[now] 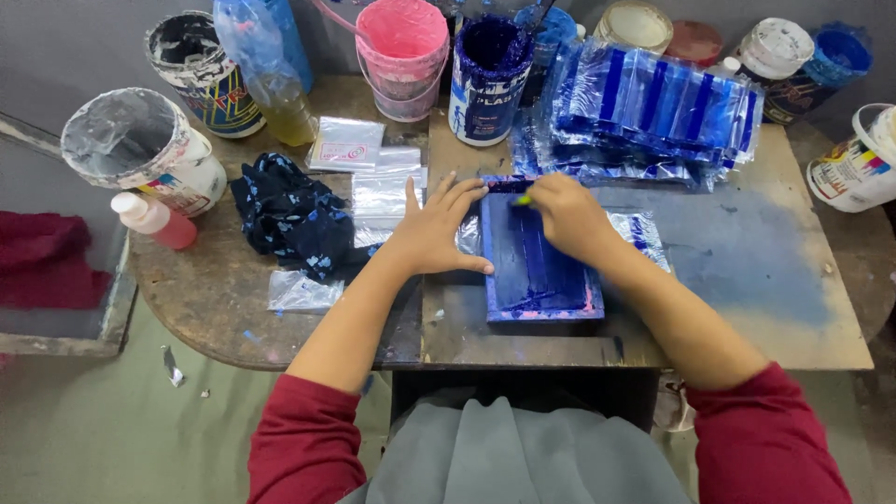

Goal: Applying blue ink to a screen printing frame using a sponge on a workbench

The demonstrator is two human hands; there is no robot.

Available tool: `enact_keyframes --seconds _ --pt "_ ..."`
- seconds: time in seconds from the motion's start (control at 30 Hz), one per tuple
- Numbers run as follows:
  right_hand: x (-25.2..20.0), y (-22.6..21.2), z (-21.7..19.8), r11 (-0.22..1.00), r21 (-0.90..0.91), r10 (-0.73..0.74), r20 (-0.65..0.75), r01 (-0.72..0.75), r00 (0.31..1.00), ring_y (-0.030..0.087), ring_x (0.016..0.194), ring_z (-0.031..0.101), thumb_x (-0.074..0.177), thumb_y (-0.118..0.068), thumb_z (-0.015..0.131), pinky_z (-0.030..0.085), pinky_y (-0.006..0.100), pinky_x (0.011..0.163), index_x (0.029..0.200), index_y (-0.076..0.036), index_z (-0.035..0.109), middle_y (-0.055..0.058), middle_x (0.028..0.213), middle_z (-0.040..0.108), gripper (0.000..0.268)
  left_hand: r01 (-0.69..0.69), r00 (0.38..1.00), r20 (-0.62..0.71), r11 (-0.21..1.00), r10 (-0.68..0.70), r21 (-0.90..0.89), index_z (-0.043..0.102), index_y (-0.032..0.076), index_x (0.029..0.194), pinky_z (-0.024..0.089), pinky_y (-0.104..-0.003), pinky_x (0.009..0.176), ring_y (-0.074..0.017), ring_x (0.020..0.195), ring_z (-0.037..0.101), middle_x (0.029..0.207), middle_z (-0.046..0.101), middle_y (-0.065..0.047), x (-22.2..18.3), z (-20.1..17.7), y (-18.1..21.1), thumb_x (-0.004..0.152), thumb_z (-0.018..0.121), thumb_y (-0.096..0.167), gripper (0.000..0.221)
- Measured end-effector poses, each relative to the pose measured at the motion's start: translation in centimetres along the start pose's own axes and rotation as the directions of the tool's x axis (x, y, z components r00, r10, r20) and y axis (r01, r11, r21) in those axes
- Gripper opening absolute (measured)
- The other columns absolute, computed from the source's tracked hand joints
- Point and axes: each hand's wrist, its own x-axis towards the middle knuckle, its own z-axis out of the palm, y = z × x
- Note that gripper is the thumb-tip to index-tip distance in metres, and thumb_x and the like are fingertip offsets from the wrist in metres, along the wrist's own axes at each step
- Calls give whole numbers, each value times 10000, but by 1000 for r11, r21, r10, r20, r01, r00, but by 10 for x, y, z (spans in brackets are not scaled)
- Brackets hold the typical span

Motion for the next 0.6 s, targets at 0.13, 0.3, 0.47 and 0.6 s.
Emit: enact_keyframes --seconds 0.13,0.3,0.47,0.6 --pt "-40 -58 -45 993 120 -25 83 15 996 322 1037 655 942 13 565 530 375 932 1014 -51 723 125 1019 666 185 -1 1000 -4 1000 1 0 361 225 1539 -29 -763 1165 -317 1544 202 1631 338 -6 0 0 1 665 707 835 1121" --pt "-98 -95 -63 987 146 -84 163 61 983 301 1014 675 926 48 545 537 387 934 1111 -18 705 132 1040 683 254 1 1000 -11 999 -1 47 352 245 1540 -3 -775 1158 -314 1541 216 1635 329 11 1 5 -1 664 681 861 1120" --pt "-63 -85 -78 979 193 35 141 -63 989 276 988 680 952 -29 572 544 371 922 1026 -77 743 98 986 698 192 -6 1000 -3 1000 6 19 337 244 1542 -1 -784 1158 -320 1541 207 1637 317 17 -1 5 -1 664 678 860 1125" --pt "-14 -26 -56 994 55 93 7 -93 996 242 927 659 985 -74 631 535 354 884 939 -90 736 49 930 679 116 -6 1000 -6 1000 6 -4 332 245 1544 -10 -786 1155 -324 1543 203 1638 315 17 -1 4 -1 662 688 853 1129"
